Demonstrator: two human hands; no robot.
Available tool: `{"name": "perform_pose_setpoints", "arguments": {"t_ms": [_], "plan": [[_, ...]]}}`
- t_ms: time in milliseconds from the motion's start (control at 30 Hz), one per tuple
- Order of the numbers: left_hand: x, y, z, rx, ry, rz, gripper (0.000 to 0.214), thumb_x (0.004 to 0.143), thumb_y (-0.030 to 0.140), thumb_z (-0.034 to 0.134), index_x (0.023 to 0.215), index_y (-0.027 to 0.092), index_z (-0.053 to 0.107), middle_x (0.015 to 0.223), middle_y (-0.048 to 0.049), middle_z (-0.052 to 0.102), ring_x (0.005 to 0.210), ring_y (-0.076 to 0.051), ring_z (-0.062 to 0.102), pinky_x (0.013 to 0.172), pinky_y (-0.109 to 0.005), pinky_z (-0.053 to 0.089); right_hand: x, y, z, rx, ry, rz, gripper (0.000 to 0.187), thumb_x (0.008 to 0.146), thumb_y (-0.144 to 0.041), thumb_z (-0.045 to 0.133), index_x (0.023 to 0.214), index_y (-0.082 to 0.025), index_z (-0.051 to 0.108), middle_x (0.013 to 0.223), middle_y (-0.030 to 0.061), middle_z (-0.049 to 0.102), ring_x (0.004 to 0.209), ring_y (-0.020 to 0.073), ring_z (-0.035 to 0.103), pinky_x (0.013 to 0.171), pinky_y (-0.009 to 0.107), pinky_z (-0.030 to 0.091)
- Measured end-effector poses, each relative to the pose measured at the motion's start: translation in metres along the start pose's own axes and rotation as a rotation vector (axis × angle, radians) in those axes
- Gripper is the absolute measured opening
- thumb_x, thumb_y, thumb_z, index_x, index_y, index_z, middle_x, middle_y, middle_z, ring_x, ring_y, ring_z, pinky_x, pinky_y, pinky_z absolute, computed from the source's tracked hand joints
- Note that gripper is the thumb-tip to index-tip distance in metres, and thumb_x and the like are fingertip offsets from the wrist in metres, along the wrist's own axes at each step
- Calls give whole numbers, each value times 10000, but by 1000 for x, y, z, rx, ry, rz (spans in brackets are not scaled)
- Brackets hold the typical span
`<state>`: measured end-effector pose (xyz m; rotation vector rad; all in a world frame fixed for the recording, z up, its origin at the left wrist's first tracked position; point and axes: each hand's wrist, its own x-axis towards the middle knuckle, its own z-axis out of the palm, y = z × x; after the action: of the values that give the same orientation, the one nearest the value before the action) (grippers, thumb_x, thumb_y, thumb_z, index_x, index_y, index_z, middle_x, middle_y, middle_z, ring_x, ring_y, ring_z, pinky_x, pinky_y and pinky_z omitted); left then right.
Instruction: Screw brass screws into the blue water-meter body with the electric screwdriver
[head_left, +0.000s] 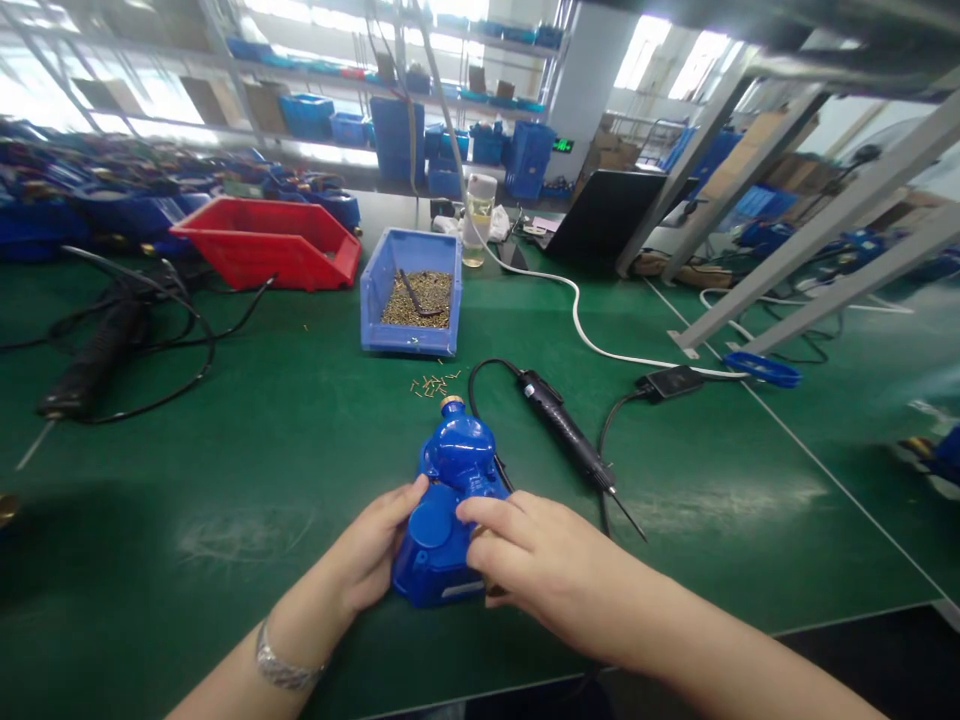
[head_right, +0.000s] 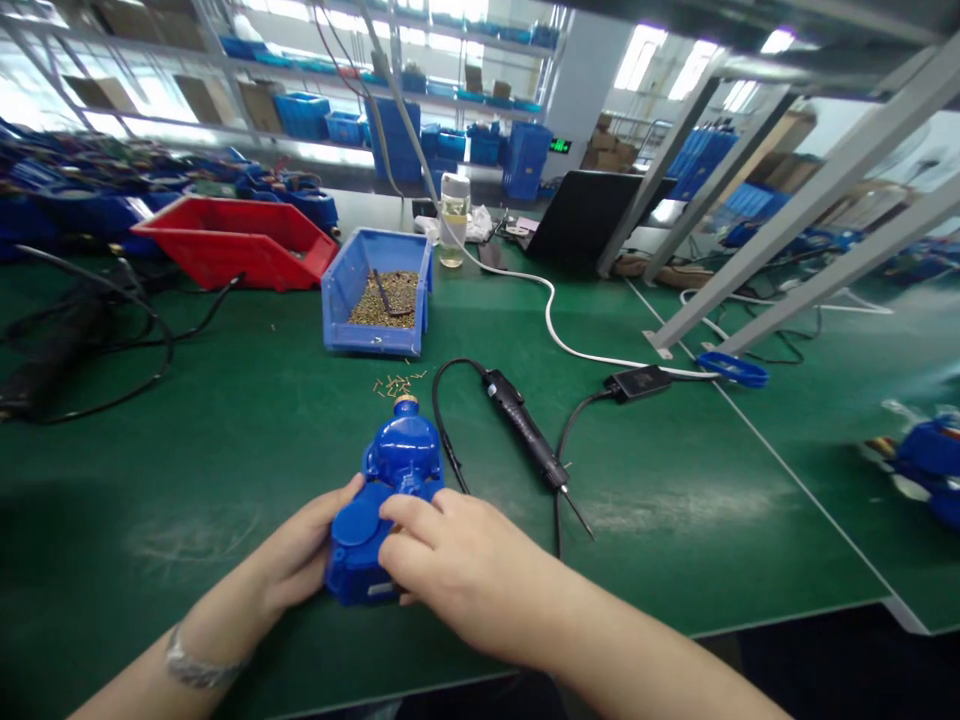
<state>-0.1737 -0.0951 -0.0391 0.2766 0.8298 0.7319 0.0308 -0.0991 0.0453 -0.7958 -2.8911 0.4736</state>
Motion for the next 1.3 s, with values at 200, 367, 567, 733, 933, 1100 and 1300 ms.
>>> {"name": "perform_pose_setpoints", "arguments": {"t_ms": [200,367,567,733,933,1100,1300], "plan": [[-2,1,-6,63,-59,4,420,674,349,778,988,100,655,914,-124,712,808,-225,664,776,-330,517,-1,8,-12,169,-98,-66,440,830,-22,476,1211,-239,518,1378,19,452,1097,146,543,910,243,426],[-1,-1,-2,47,-52,28,393,663,306,778,980,110,654,862,-104,710,743,-207,658,728,-311,514,10,18,0,-174,2,-127,218,911,-182,455,1094,-206,573,1237,104,556,790,169,610,661,303,440],[0,-3,-3,2,7,38,371,587,292,831,861,106,664,728,-64,694,625,-150,617,660,-263,503,19,14,21,-398,85,-184,69,890,-185,476,857,-177,536,853,41,617,540,134,495,492,279,301],[0,-4,-6,8,-21,20,384,596,333,831,860,112,659,725,-50,682,617,-140,608,644,-250,488,15,9,22,-370,153,-130,107,905,-181,441,884,-161,544,908,72,618,580,138,516,506,282,327],[-1,-4,-6,40,-64,9,445,601,392,822,909,113,661,764,-68,693,657,-161,624,697,-274,489,14,3,27,-322,291,-96,251,935,-169,354,845,-154,587,932,94,643,614,146,530,526,292,364],[-1,-3,-5,30,-55,33,438,579,352,841,904,122,657,787,-70,701,650,-155,620,687,-264,486,14,0,19,-372,363,-117,256,918,-144,360,819,-166,595,860,66,655,568,143,504,521,296,348],[-4,-9,-5,56,-11,59,469,617,458,800,927,137,656,814,-61,704,722,-172,634,719,-266,490,25,-1,10,-289,137,29,157,909,-208,434,808,-180,551,918,64,639,576,159,541,491,299,343]]}}
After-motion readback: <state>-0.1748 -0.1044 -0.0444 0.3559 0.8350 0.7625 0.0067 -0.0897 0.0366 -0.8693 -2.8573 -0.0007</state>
